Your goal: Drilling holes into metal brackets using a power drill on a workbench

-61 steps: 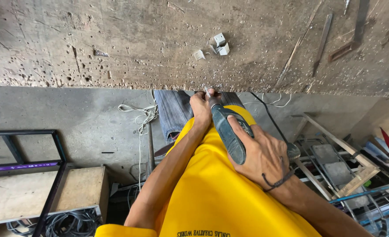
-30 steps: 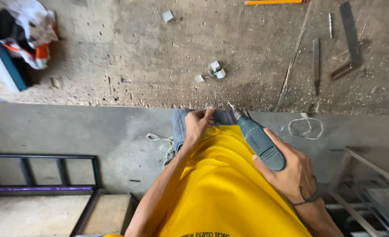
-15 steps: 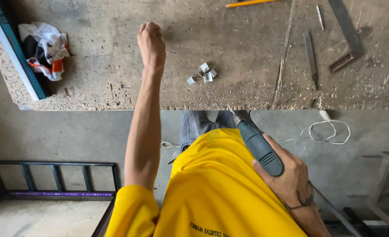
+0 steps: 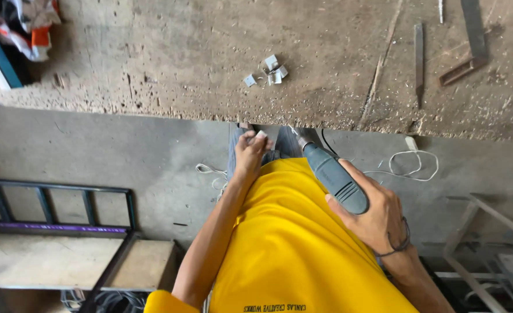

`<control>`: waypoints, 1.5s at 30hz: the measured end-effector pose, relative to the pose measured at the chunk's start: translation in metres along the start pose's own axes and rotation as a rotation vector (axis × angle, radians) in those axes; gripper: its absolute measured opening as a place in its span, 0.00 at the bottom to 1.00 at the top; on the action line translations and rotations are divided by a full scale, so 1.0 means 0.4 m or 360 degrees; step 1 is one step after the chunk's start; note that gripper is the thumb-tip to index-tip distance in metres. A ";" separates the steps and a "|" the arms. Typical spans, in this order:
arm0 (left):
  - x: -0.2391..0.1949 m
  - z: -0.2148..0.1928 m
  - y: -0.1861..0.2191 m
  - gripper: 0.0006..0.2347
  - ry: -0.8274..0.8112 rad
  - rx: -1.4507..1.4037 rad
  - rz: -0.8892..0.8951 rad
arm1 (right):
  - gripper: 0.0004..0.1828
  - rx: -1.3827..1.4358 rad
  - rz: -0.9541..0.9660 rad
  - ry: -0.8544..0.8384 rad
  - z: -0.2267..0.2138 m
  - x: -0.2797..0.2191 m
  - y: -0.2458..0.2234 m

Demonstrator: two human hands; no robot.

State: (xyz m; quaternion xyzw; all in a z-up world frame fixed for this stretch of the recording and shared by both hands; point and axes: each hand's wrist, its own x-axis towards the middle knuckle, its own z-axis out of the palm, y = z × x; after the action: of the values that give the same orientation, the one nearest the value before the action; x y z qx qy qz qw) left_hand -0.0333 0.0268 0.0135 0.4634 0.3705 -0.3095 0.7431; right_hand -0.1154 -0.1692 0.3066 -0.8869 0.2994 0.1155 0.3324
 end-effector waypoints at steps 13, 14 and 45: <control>0.093 0.077 -0.140 0.21 0.0238 0.0127 0.0039 | 0.40 0.0001 -0.0029 -0.0037 0.040 0.014 -0.057; 0.068 0.095 -0.102 0.21 0.0235 0.0127 0.0030 | 0.40 -0.0004 -0.0021 -0.0036 0.043 0.016 -0.060; 0.045 0.081 -0.001 0.12 -0.0169 0.0582 0.0054 | 0.43 -0.0426 0.0102 -0.0237 0.113 0.069 -0.120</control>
State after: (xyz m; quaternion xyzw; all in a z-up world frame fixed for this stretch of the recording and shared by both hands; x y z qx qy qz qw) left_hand -0.0154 -0.0053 0.0079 0.5800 0.2604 -0.3831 0.6701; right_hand -0.0645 -0.1231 0.2863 -0.9022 0.2840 0.2303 0.2287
